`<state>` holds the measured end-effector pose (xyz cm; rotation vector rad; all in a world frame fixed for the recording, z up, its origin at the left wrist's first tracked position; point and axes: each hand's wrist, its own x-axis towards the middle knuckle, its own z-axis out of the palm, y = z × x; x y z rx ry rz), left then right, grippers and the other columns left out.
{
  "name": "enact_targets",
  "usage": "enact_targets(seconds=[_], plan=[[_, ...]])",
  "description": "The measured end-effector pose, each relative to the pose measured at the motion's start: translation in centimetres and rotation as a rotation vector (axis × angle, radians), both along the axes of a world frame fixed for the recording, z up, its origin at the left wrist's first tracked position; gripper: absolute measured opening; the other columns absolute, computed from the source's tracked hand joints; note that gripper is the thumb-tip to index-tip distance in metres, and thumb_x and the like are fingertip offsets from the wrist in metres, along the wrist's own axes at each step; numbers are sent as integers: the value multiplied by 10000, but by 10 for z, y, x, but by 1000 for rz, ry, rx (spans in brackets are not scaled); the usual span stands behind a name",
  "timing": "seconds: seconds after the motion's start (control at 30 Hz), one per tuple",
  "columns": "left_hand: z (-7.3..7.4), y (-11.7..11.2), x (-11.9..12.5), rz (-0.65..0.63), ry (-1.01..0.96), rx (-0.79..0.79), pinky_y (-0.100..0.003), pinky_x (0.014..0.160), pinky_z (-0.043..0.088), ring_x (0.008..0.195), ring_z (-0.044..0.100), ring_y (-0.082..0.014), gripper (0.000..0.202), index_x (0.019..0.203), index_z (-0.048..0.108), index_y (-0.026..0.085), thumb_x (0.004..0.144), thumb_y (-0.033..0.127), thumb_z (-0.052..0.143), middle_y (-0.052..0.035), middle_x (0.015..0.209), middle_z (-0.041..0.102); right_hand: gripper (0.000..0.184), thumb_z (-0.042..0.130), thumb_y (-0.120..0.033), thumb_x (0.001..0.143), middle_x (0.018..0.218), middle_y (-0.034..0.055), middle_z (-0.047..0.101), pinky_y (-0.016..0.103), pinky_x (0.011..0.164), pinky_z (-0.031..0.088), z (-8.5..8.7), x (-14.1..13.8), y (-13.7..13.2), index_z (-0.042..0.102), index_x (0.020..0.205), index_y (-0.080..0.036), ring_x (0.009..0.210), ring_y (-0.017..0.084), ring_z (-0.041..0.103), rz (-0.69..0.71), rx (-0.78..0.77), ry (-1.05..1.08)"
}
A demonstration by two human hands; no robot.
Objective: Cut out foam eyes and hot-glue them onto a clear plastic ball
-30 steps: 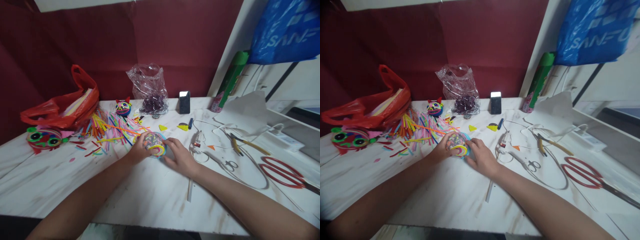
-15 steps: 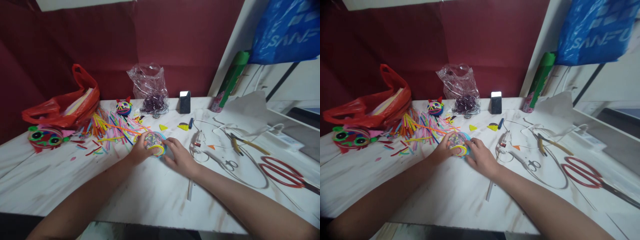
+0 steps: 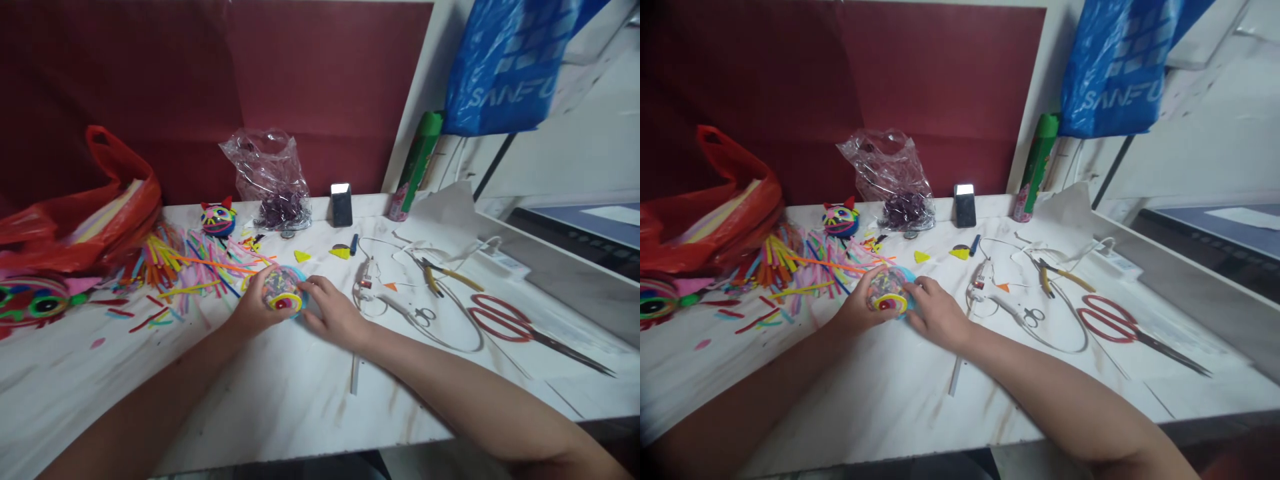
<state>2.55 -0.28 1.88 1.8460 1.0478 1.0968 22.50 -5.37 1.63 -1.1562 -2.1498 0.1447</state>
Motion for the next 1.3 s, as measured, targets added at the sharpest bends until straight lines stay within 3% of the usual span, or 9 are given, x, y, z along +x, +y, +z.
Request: enact_targets(seconds=[0.13,0.33,0.4,0.5,0.6,0.7,0.8,1.1,1.3], plan=[[-6,5,-4,-24,107,169,-504,1040,410,1260,471,-364,883,1341,409,173,568,331,805,-177,1363,464,386,529,-245,850,1155,129,577,404,893,522,19,12,4,491,1230,-193,1071,243,588,-4,21,61],[-13,14,-15,-148,277,490,-527,1120,302,1349,367,-373,897,1364,387,187,592,369,807,-194,1423,395,283,521,-332,860,1032,109,640,347,712,538,48,65,9,605,1083,-178,816,215,643,-218,-49,-30],[-14,16,-17,-171,310,529,-519,1120,302,1362,350,-374,898,1376,371,185,610,375,799,-204,1440,369,283,517,-340,854,1024,104,654,342,689,527,43,88,5,626,1062,-182,765,206,645,-310,-86,-115],[-15,17,-17,-189,325,550,-506,1124,301,1374,333,-368,894,1385,363,200,623,382,792,-193,1451,360,291,516,-372,846,1021,118,677,373,760,512,24,118,-3,652,1028,-190,926,266,637,-396,-79,-243],[-15,17,-16,-187,323,548,-507,1127,295,1381,323,-364,901,1391,351,208,624,382,791,-188,1452,361,310,562,-406,810,964,123,696,403,785,492,7,136,-9,663,998,-182,949,298,621,-380,-93,-375],[-15,17,-15,-184,317,550,-506,1129,292,1384,320,-357,895,1395,344,206,636,387,782,-190,1457,353,233,545,-328,818,896,94,698,385,774,473,0,138,-11,659,963,-186,885,275,616,-351,-147,-494],[-15,17,-15,-173,324,532,-508,1131,289,1388,312,-352,897,1396,344,204,637,397,782,-190,1460,349,227,545,-241,781,928,121,692,390,758,458,-3,135,-10,647,969,-165,903,292,595,-491,-99,-536],[-14,17,-14,-156,270,497,-526,1125,287,1367,340,-362,890,1382,355,181,634,419,776,-206,1434,374,124,532,-222,724,903,144,650,385,677,457,-17,135,-10,600,817,-176,911,321,551,-605,-118,-498],[-11,17,-13,-150,258,445,-514,1137,274,1368,343,-358,898,1368,399,194,592,390,805,-188,1432,398,218,490,-317,794,851,144,640,406,648,480,-1,135,-21,579,935,-177,816,313,583,-593,55,-304]])
